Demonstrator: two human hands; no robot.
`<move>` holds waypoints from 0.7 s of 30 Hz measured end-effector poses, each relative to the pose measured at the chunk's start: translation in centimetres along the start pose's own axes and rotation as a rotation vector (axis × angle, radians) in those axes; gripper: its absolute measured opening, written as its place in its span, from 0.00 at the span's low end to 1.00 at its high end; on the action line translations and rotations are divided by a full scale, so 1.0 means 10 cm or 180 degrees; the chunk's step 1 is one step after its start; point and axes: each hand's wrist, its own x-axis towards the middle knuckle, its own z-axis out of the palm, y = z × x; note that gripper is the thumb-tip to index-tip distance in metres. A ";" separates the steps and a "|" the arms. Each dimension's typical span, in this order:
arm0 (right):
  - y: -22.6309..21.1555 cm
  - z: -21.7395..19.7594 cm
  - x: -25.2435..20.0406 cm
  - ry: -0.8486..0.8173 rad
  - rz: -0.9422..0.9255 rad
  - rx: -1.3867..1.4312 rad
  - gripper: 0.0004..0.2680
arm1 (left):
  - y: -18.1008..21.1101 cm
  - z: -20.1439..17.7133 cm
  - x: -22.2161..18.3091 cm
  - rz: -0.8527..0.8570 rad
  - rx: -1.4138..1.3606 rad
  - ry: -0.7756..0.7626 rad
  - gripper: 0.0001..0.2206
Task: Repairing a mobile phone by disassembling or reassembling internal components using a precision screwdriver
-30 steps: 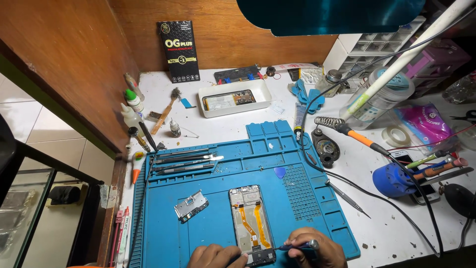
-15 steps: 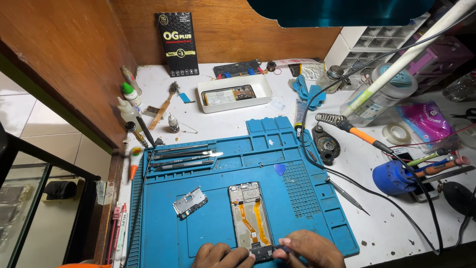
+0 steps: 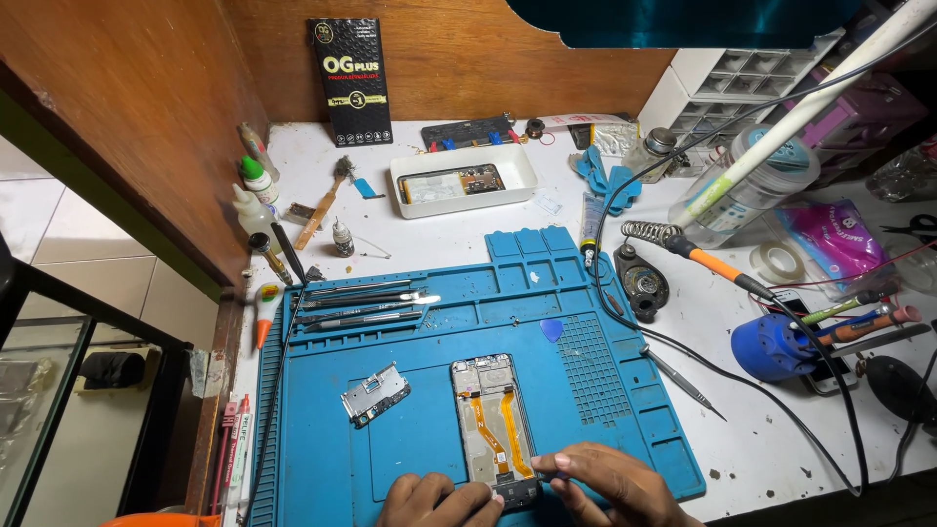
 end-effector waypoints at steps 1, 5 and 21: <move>-0.01 0.01 0.02 0.0081 -0.0073 -0.0146 0.18 | 0.00 -0.02 0.00 0.0030 -0.0016 -0.0026 0.19; -0.25 0.13 0.20 0.0948 0.0258 -0.0957 0.13 | -0.03 0.03 -0.03 0.0057 -0.0115 -0.0175 0.19; -0.19 -0.11 0.26 -0.0170 -0.0036 0.0041 0.15 | 0.01 -0.15 0.06 0.0097 -0.0008 0.0226 0.16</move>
